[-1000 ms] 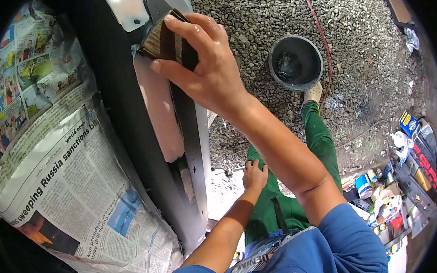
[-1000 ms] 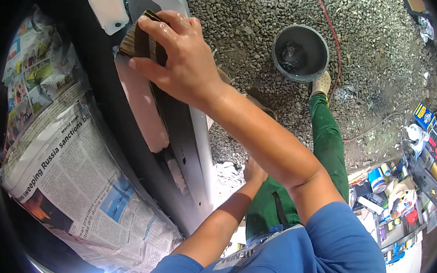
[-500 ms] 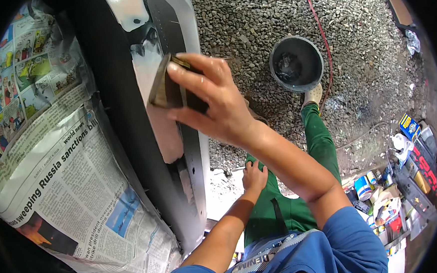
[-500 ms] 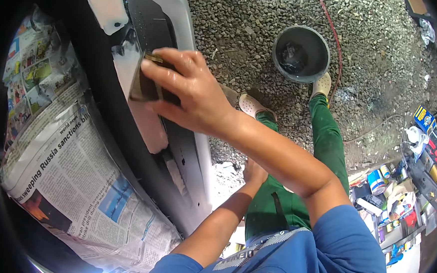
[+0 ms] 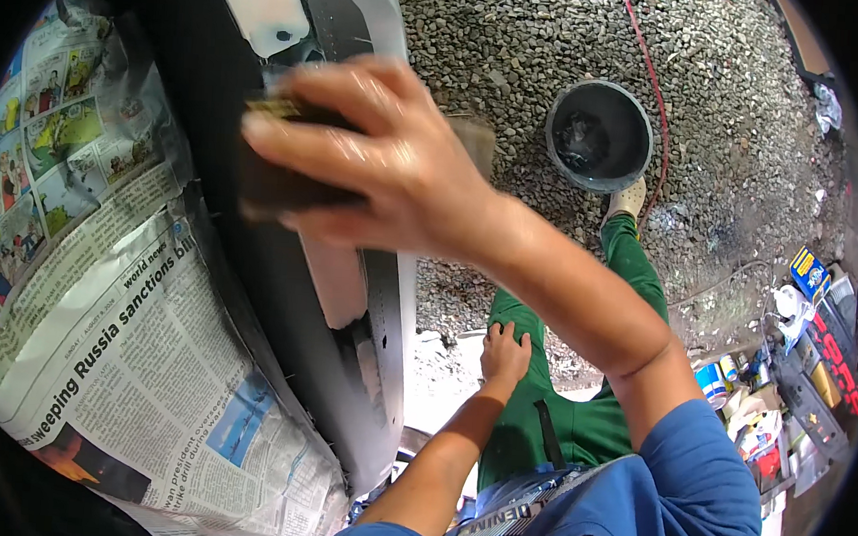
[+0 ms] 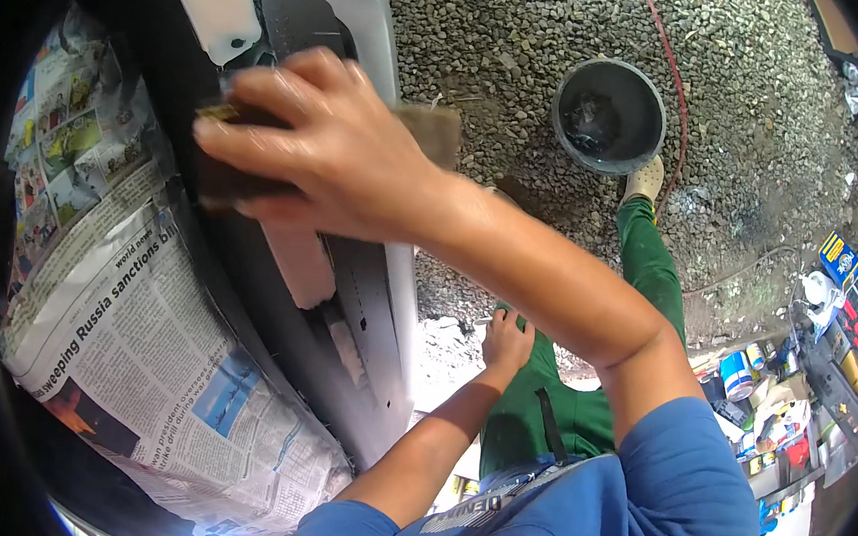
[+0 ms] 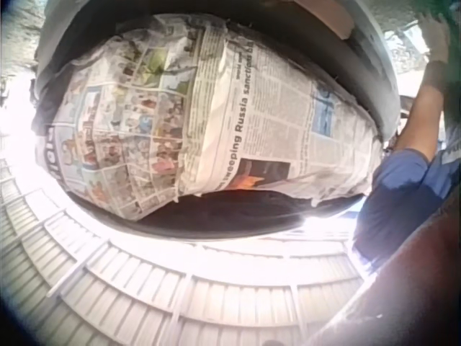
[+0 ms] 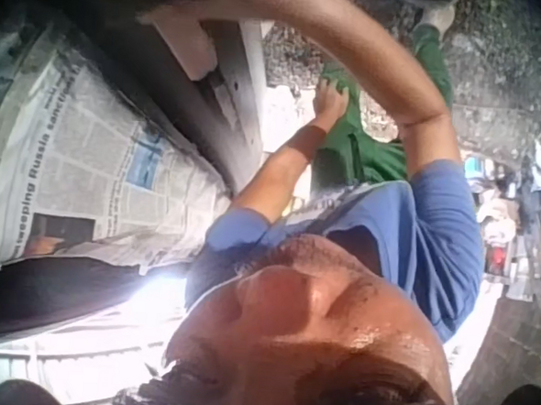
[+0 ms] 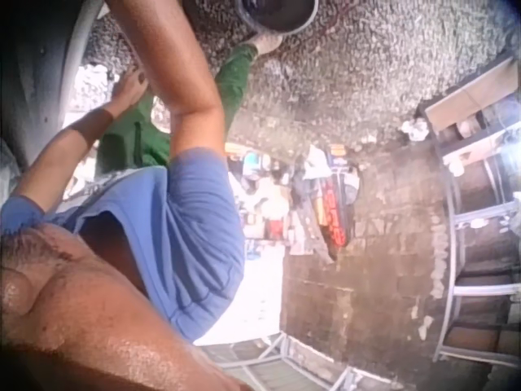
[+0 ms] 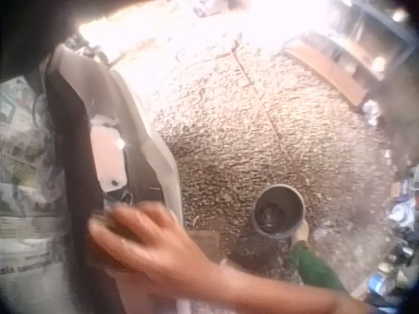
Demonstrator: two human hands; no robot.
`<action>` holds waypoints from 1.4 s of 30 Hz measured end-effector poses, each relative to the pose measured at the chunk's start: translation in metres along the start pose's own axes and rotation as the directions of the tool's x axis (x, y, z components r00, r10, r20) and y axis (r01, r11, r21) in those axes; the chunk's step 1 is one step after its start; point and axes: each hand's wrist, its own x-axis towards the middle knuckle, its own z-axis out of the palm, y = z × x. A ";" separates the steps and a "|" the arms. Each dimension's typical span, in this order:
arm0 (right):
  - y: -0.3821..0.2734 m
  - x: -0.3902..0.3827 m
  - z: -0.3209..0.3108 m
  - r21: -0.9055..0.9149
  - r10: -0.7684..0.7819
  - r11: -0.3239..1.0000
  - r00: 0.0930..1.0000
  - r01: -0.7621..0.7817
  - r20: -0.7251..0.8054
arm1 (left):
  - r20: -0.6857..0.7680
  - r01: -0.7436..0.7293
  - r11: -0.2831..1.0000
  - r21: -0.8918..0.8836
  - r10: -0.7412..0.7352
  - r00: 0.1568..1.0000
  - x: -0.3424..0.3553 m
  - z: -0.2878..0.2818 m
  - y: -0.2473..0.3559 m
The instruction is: The person selects sandpaper from a box, folds a piece of sandpaper over a block, dips it into a bucket of water, and sands the side of a vehicle bumper.
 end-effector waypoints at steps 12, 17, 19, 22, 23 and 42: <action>0.009 0.019 0.000 -0.001 -0.040 0.999 0.998 0.040 -0.044 | -0.016 -0.006 1.000 -0.023 0.006 1.000 0.001 -0.001 0.006; -0.011 -0.025 0.000 0.012 -0.026 1.000 0.999 0.025 0.034 | -0.032 0.002 1.000 -0.022 -0.003 0.999 0.000 0.002 0.003; -0.022 -0.037 -0.006 0.030 -0.036 0.999 0.995 0.033 0.093 | -0.008 0.004 1.000 -0.019 -0.004 1.000 0.003 0.001 0.003; 0.003 -0.019 -0.005 0.010 -0.079 0.997 0.997 0.079 0.019 | -0.045 -0.018 1.000 -0.021 0.017 0.999 -0.001 0.003 0.004; 0.020 0.001 -0.011 -0.031 -0.063 0.998 0.998 0.062 -0.006 | -0.017 -0.009 1.000 -0.029 0.008 1.000 -0.002 0.004 0.006; -0.104 -0.129 0.010 0.061 0.267 0.958 0.947 -0.281 0.176 | -0.189 -0.116 0.991 0.070 0.127 0.974 0.011 0.027 -0.016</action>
